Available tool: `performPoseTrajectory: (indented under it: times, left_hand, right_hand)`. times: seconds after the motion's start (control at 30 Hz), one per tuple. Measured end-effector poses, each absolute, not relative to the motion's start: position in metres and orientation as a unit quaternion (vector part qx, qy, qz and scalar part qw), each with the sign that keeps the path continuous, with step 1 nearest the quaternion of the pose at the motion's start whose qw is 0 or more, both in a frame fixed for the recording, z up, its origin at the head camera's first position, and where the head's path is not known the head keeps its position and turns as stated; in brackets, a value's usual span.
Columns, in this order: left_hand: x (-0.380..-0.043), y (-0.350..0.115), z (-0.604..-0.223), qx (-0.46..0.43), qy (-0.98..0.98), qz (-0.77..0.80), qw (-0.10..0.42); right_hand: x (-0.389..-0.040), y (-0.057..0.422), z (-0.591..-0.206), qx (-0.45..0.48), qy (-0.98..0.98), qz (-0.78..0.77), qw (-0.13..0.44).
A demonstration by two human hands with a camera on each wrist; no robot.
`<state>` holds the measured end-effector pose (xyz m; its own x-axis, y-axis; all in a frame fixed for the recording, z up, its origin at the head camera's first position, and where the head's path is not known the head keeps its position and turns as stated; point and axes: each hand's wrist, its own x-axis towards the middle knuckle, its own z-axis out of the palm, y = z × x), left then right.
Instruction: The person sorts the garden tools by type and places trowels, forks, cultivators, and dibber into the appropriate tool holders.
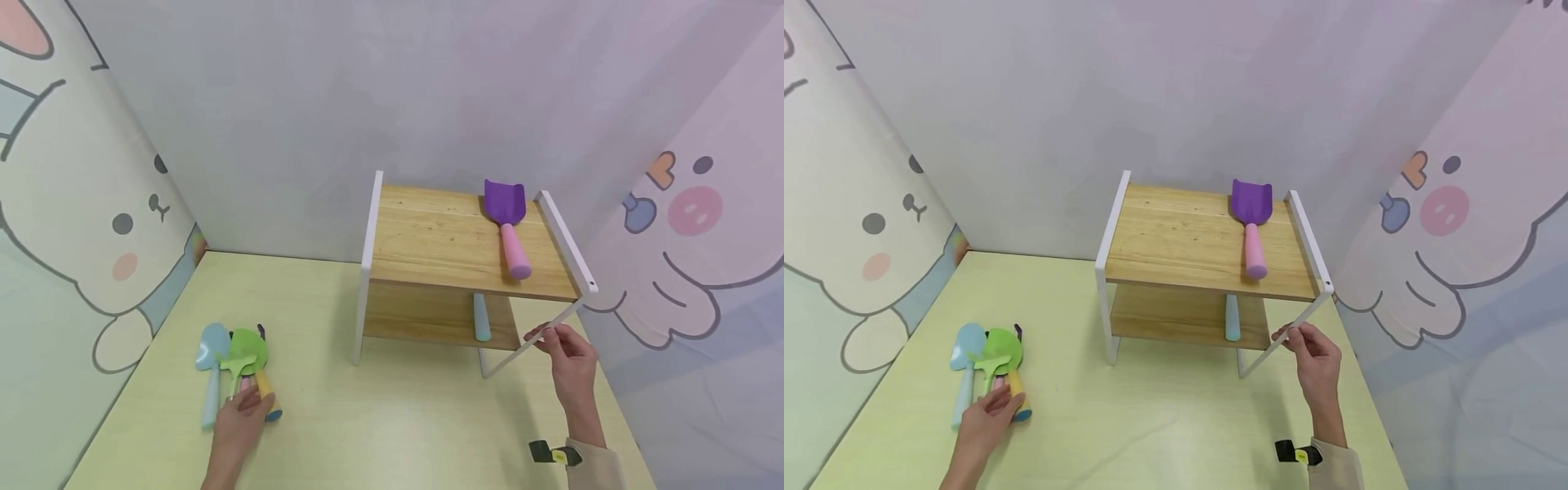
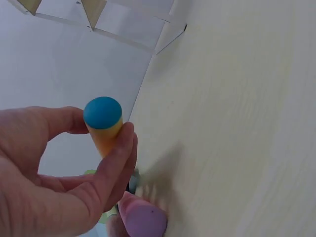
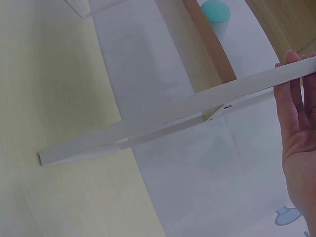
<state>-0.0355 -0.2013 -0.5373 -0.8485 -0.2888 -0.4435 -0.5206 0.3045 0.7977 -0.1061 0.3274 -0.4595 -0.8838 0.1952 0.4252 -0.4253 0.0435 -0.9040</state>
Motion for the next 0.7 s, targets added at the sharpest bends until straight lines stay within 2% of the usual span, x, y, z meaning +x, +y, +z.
performPoseTrajectory:
  times: [0.17, 0.4, 0.7]
  left_hand:
    - [-0.038, -0.200, -0.540, -0.256, 0.744, 0.604, 0.131]
    - [-0.034, -0.193, -0.538, -0.251, 0.656, 0.701, 0.127]
    - [-0.028, -0.186, -0.551, -0.212, 0.656, 0.710, 0.142]
  right_hand:
    - [-0.107, 0.329, -0.463, 0.103, -0.673, 0.695, 0.231]
    - [-0.107, 0.329, -0.463, 0.122, -0.657, 0.706, 0.233]
    - [-0.108, 0.328, -0.464, 0.109, -0.669, 0.699, 0.229]
